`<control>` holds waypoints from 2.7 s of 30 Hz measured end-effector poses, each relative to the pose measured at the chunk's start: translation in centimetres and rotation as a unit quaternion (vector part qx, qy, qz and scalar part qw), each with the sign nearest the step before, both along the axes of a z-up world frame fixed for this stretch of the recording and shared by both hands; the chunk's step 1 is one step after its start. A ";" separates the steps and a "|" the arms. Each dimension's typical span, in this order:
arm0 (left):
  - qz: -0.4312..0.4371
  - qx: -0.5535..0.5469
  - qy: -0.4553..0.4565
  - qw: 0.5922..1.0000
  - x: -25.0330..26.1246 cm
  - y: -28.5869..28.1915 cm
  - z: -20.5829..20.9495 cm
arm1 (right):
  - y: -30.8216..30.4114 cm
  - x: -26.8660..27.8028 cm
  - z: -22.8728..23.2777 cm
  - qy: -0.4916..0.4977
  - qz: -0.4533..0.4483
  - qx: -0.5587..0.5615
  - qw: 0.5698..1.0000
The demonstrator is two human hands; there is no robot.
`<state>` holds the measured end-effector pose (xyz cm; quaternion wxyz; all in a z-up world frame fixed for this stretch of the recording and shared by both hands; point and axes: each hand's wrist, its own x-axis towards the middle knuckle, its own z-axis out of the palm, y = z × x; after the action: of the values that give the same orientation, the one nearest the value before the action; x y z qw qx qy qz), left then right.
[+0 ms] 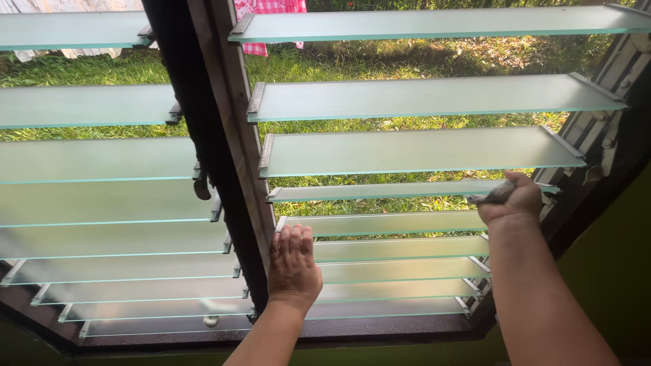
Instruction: The person cleans glass louvers on a window using a cloth, wiping the surfaces of several individual glass slats and the window frame.
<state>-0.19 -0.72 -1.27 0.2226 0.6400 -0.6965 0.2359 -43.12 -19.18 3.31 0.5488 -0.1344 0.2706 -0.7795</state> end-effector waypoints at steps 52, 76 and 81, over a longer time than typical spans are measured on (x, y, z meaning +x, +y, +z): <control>-0.092 -0.136 0.103 0.981 1.5 -0.3 -2.1 | 9.2 31.9 12.1 0.896 0.273 0.040 0.348; -0.092 -0.157 0.031 0.983 2.5 -1.6 -0.9 | 9.3 21.8 9.9 0.962 0.148 -0.080 0.215; -0.080 -0.161 0.010 0.984 2.6 -1.5 -0.6 | 7.4 13.7 9.5 0.967 0.157 0.023 0.199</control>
<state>2.36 -2.27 -1.82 0.3481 0.5408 -0.6958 0.3197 -29.42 -11.78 12.84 -0.0272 -0.8107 0.5809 0.0676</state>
